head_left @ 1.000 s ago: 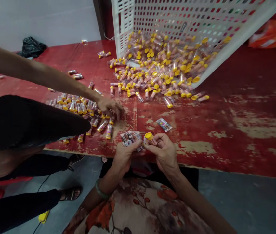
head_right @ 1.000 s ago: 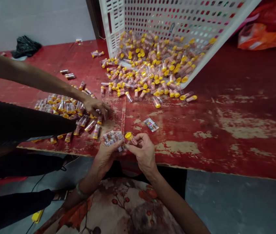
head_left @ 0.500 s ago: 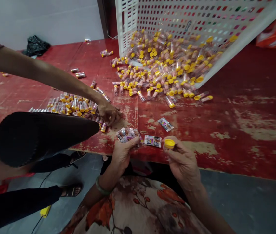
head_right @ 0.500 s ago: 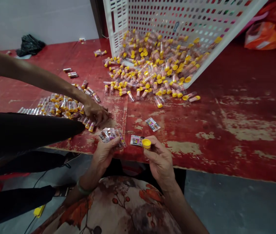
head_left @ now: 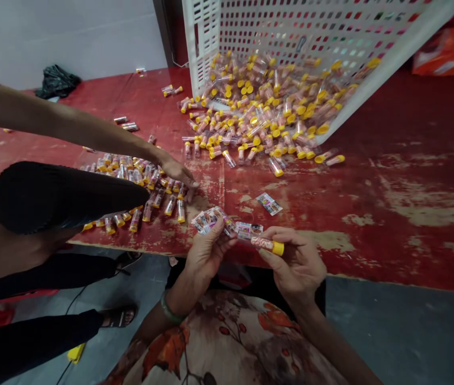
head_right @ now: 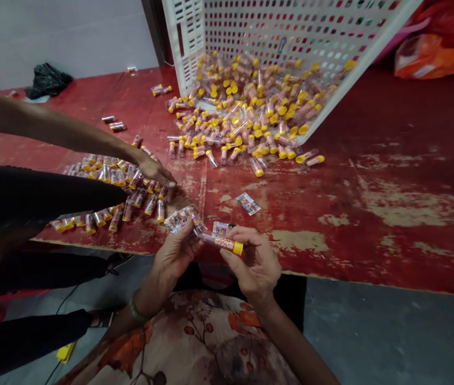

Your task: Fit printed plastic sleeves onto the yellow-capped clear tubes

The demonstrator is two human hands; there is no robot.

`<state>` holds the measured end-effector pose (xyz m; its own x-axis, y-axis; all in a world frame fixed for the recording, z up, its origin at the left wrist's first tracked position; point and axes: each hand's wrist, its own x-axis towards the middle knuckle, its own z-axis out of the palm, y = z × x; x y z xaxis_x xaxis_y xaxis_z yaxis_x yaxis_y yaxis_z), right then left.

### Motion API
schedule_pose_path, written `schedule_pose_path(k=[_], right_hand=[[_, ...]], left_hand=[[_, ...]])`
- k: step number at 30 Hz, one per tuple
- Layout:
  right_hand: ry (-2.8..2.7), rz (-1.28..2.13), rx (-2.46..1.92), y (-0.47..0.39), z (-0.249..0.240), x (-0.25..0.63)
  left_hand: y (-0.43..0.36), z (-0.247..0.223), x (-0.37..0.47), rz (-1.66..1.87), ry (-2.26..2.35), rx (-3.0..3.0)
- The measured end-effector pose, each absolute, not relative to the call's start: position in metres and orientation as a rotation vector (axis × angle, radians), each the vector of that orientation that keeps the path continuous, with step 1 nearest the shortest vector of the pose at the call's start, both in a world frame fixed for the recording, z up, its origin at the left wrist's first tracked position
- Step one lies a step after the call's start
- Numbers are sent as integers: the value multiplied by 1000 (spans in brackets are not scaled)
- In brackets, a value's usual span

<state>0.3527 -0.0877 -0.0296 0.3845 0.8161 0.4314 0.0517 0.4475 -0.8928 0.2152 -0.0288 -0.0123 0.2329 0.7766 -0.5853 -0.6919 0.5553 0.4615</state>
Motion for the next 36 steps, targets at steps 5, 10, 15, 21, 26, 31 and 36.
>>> schedule_pose_path(k=[5,10,15,21,26,31,36], right_hand=[[-1292,267,-1120,-90,-36,354],[-1317,213,-1155,-92,-40,350],[-1438,-145,-1235,-95,-49,346],[-1440,-83,-1184,-97,-55,346],[-1458,-174,-1195,-99,-59,349],[-1510,-329,-1260,-103,-57,350],[-1605,-433,-1237,-101,-45,354]], left_hand=[[-30,-9,219,1003,877,51],[-33,-11,221,1012,831,128],[-35,-14,223,997,837,110],[-36,-17,225,1017,844,144],[-33,-15,224,1051,831,111],[-33,-11,226,1086,870,151],[-34,-4,230,1198,957,257]])
